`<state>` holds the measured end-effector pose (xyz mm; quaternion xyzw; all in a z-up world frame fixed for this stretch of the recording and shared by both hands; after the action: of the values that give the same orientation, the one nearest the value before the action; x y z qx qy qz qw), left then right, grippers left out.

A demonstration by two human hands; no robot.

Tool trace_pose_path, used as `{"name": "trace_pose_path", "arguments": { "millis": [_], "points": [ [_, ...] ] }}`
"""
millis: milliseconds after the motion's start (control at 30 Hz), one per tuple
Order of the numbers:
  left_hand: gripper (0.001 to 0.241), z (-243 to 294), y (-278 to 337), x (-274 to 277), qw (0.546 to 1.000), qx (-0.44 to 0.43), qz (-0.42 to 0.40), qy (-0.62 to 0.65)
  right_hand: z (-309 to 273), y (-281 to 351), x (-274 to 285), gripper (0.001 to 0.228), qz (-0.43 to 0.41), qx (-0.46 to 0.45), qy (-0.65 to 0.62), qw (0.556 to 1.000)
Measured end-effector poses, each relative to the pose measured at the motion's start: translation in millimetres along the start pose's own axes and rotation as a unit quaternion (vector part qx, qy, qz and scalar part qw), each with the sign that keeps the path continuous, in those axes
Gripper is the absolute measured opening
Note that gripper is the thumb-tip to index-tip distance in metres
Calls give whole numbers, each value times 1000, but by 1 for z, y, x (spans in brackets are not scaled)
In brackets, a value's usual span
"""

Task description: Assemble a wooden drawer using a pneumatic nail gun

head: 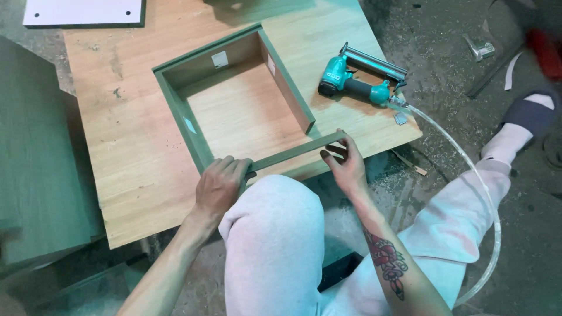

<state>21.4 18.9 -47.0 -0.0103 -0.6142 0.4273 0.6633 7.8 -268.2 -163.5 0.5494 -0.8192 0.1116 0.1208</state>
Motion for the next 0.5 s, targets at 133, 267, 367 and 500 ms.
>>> {"name": "trace_pose_path", "arguments": {
  "millis": [133, 267, 367, 500],
  "points": [
    [9, -4, -16, 10, 991, 63, 82, 86, 19, -11, 20, 72, 14, 1, 13, 1000],
    [19, -15, -15, 10, 979, 100, 139, 111, 62, -19, 20, 66, 6, -26, 16, 1000],
    [21, -10, -8, 12, 983, 103, 118, 94, 90, -20, 15, 67, 1, -46, 9, 999],
    [11, -9, 22, -20, 997, 67, 12, 32, 83, -21, 4, 74, -3, -69, -14, 997]
  ]
}}
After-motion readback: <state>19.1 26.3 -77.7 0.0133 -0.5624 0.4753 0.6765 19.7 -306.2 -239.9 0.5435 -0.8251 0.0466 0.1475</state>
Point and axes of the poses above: each hand's wrist, its own y-axis away from the middle knuckle, its own x-axis out of the back of the hand, z = x × y, the point moved 10 cm from there along -y, towards the middle knuckle, and after that the axes turned 11 degrees about y, right-handed, at the moved point
